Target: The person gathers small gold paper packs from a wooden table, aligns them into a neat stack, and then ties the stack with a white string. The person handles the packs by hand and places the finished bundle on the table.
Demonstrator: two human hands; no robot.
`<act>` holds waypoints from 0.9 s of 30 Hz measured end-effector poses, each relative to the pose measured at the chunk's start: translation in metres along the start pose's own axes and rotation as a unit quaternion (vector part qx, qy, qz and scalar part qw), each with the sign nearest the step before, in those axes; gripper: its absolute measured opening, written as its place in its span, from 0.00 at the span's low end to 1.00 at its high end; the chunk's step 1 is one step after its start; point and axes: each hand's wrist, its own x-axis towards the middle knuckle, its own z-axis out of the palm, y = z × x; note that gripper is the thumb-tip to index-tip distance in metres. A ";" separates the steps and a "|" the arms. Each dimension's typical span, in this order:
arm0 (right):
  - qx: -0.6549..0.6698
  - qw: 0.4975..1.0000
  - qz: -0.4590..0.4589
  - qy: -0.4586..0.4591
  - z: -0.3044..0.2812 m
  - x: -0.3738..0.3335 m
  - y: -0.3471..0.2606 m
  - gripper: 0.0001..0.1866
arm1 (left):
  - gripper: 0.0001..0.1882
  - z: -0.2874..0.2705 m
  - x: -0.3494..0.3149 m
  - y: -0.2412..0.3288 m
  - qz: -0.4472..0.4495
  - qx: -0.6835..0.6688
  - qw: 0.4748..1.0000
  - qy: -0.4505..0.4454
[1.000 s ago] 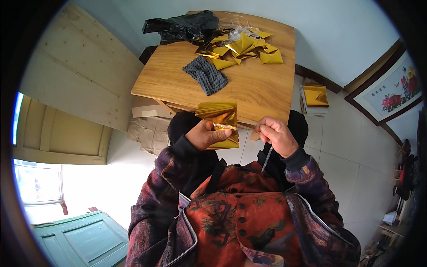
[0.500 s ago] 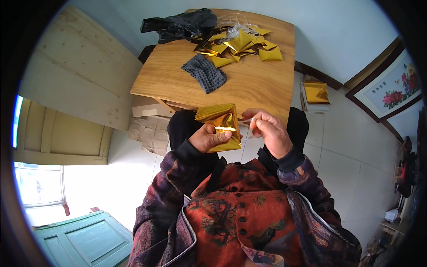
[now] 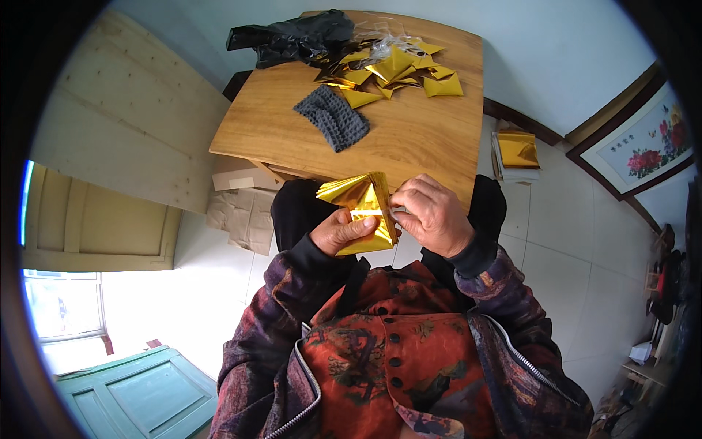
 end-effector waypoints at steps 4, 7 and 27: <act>-0.107 0.991 -0.082 -0.004 -0.004 0.005 -0.003 0.09 | 0.27 0.001 -0.003 0.002 -0.011 -0.005 1.000 -0.009; -0.095 0.992 -0.078 -0.003 -0.003 0.003 -0.004 0.12 | 0.26 0.003 -0.005 0.001 -0.022 -0.004 1.000 0.006; 0.464 0.833 0.300 -0.042 0.002 -0.008 0.017 0.11 | 0.26 0.001 -0.004 -0.017 0.003 -0.036 0.999 -0.001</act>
